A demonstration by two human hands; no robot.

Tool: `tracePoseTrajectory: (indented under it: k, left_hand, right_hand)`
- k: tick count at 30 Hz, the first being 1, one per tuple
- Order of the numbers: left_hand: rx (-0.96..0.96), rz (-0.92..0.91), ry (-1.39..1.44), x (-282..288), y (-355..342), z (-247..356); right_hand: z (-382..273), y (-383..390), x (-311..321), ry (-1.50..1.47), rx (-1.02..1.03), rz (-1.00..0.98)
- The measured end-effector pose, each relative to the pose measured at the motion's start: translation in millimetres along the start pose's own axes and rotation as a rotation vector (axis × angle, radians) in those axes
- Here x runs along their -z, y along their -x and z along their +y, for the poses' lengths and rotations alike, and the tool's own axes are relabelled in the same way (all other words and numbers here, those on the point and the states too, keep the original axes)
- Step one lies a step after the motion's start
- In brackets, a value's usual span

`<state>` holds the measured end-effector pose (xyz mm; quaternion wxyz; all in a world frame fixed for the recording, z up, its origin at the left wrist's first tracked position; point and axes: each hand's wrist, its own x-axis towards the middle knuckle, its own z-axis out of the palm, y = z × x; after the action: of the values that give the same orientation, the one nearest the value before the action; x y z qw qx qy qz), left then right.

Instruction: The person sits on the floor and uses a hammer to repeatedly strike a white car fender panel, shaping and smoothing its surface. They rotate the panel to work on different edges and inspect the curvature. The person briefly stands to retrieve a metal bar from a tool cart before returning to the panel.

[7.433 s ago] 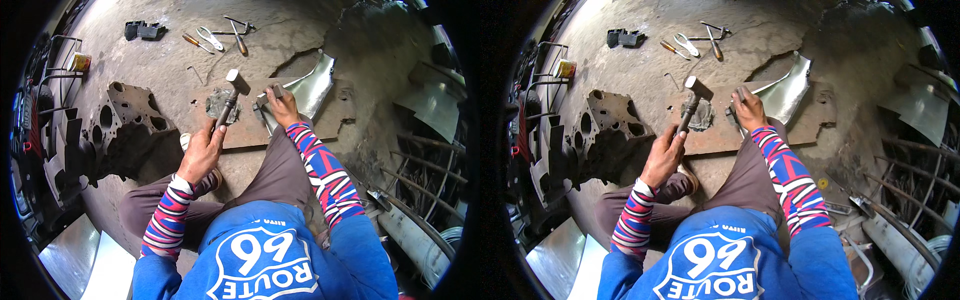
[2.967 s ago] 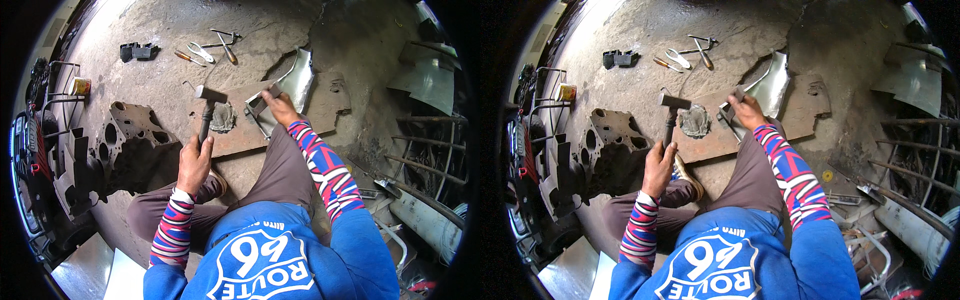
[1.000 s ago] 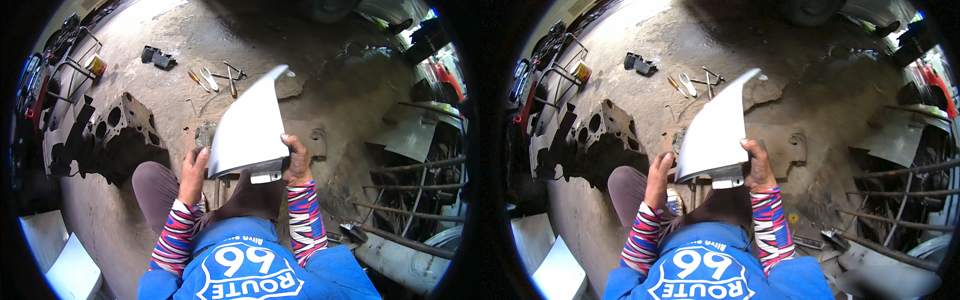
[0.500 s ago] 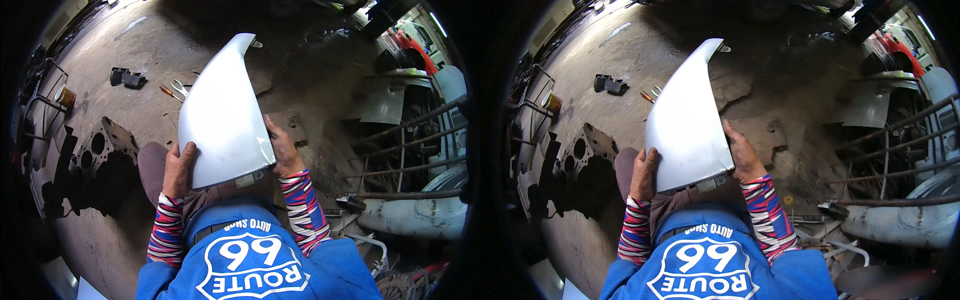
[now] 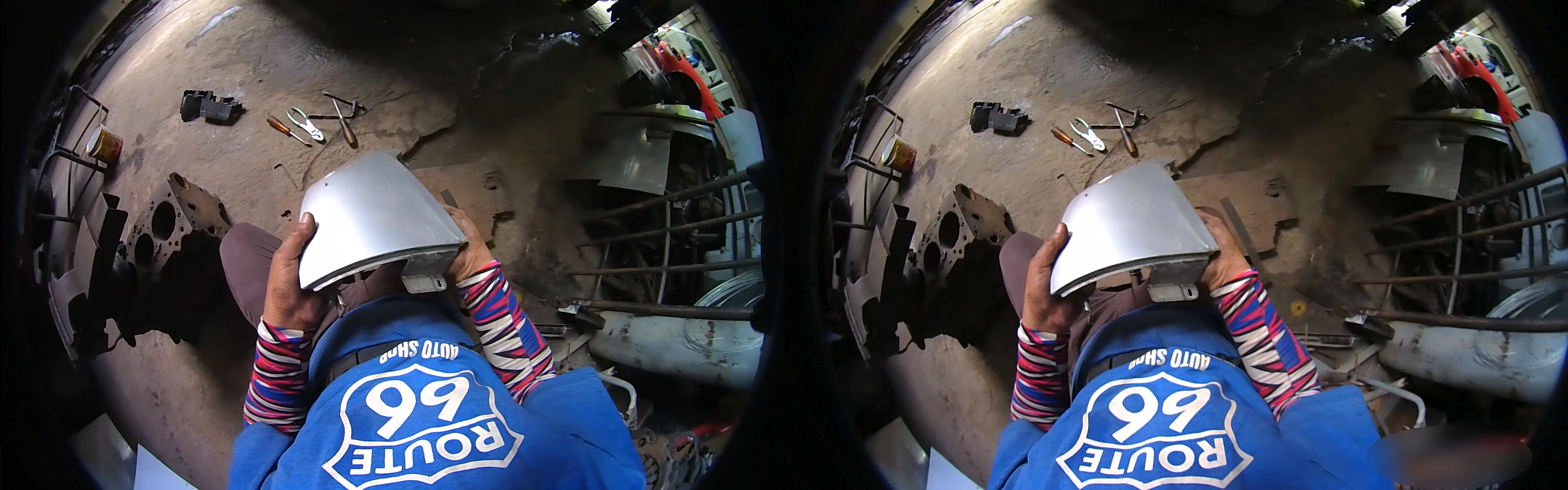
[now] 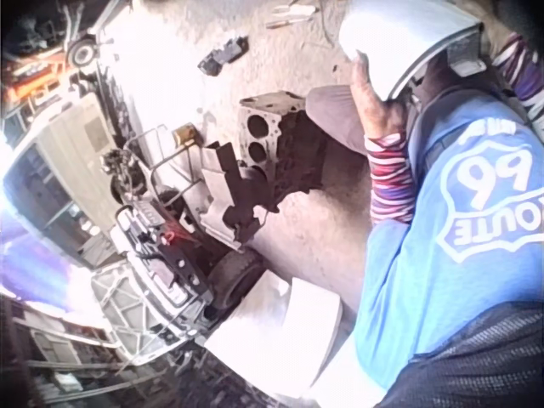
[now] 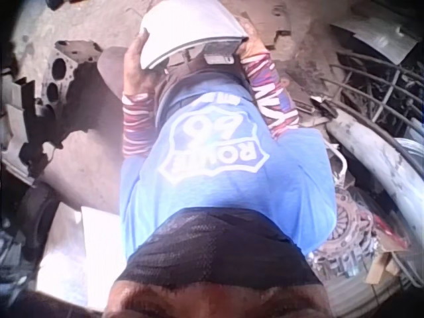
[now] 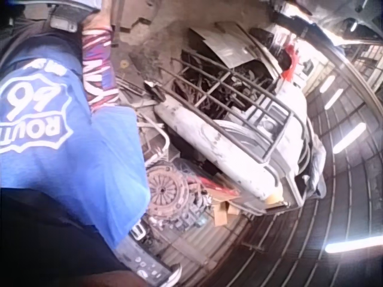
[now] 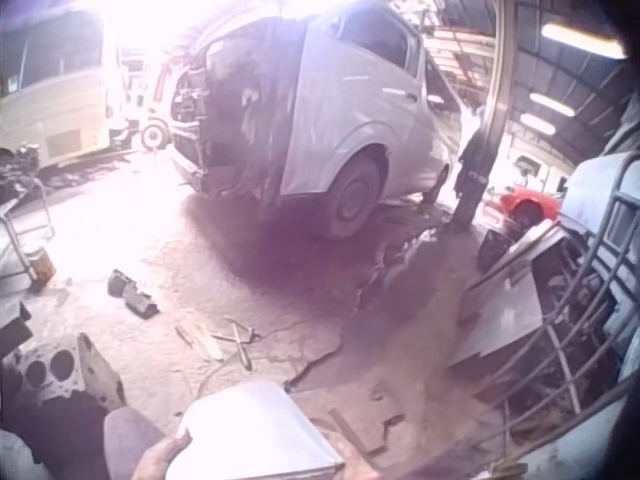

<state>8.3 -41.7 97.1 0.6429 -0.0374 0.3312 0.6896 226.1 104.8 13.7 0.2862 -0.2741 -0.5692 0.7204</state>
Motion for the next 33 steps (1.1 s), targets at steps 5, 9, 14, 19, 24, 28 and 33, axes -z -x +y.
tracePoseTrajectory:
  k: [5, 9, 14, 19, 24, 28, 33]
  left_hand:
    - [0.063, 0.172, 0.061, 5.9, -3.2, -12.8]
    - [0.112, 0.185, 0.17, 11.5, -8.6, -18.8]
    - [0.185, 0.16, 0.293, 17.4, -11.8, -31.1]
    - [0.201, 0.163, 0.281, 20.6, -14.2, -37.5]
    - [0.195, 0.201, 0.264, 19.8, -15.6, -38.0]
    - [0.165, 0.265, 0.216, 24.3, -17.2, -38.1]
    - [0.318, 0.086, 0.324, 36.8, -23.6, -38.3]
  right_hand:
    - [7.5, 6.8, 11.3, -1.143, -0.401, -0.023]
    - [15.1, 8.7, 18.2, -1.078, -0.449, 0.256]
    - [27.5, 11.9, 26.6, -1.076, -0.409, 0.354]
    - [30.1, 14.6, 31.7, -1.103, -0.378, 0.321]
    - [36.8, 8.9, 31.2, -1.064, -0.418, 0.438]
    - [31.0, 3.3, 24.5, -0.996, -0.361, 0.429]
    - [-11.3, 3.4, -3.9, -0.961, -0.455, 0.498]
